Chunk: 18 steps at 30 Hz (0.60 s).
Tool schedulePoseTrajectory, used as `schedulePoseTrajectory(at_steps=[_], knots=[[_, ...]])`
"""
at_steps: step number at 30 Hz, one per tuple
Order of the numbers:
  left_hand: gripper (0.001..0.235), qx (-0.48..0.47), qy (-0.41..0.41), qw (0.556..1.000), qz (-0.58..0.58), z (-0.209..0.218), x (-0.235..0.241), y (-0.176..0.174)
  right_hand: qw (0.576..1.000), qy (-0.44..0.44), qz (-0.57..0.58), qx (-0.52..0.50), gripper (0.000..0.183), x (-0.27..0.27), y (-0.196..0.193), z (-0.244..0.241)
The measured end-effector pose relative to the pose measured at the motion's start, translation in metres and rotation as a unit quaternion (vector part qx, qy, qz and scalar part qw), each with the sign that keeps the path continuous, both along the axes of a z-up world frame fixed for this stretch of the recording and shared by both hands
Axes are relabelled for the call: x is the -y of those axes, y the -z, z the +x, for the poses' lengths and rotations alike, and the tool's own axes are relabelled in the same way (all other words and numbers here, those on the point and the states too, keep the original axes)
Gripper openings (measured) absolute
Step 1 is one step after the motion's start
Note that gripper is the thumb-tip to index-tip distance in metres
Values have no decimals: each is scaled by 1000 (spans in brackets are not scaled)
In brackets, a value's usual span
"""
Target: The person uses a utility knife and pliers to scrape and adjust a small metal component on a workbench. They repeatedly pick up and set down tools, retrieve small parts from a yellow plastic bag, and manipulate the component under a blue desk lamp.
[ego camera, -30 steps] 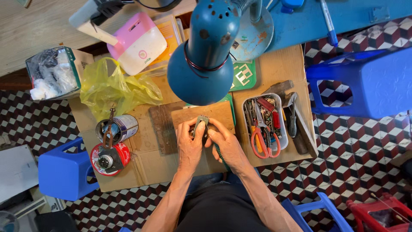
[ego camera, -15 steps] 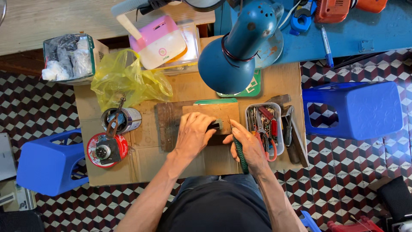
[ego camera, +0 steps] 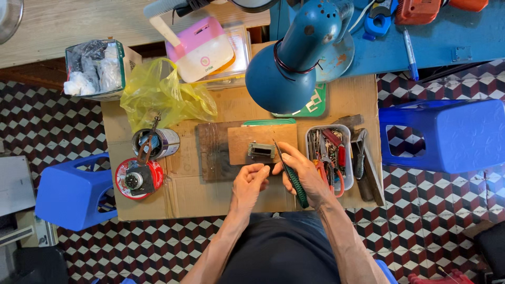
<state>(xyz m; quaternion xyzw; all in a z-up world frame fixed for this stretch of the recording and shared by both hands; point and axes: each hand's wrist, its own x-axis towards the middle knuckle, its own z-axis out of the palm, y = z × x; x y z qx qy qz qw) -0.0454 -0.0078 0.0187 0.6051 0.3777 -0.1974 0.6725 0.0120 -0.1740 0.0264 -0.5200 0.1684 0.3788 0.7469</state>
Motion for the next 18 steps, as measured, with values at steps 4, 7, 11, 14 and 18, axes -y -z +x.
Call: schedulePoseTrajectory(at_steps=[4, 7, 11, 14, 18], knots=[[49, 42, -65, 997, -12, 7, 14, 19, 999, -37, 19, -9, 61, 6, 4, 12], [50, 46, -103, 994, -6, 12, 21, 26, 996, -87, 13, -19, 60, 10, 6, 19], [48, 59, -114, 992, 20, 14, 26, 28, 992, -126, 14, -23, 61, 13, 10, 23], [47, 37, -115, 992, 36, 17, 26, 23, 991, -136, 14, -16, 62, 12, 12, 24], [47, 22, -131, 990, 35, 22, 28, 13, 988, -152, -2, 6, 61, 14, 11, 24]])
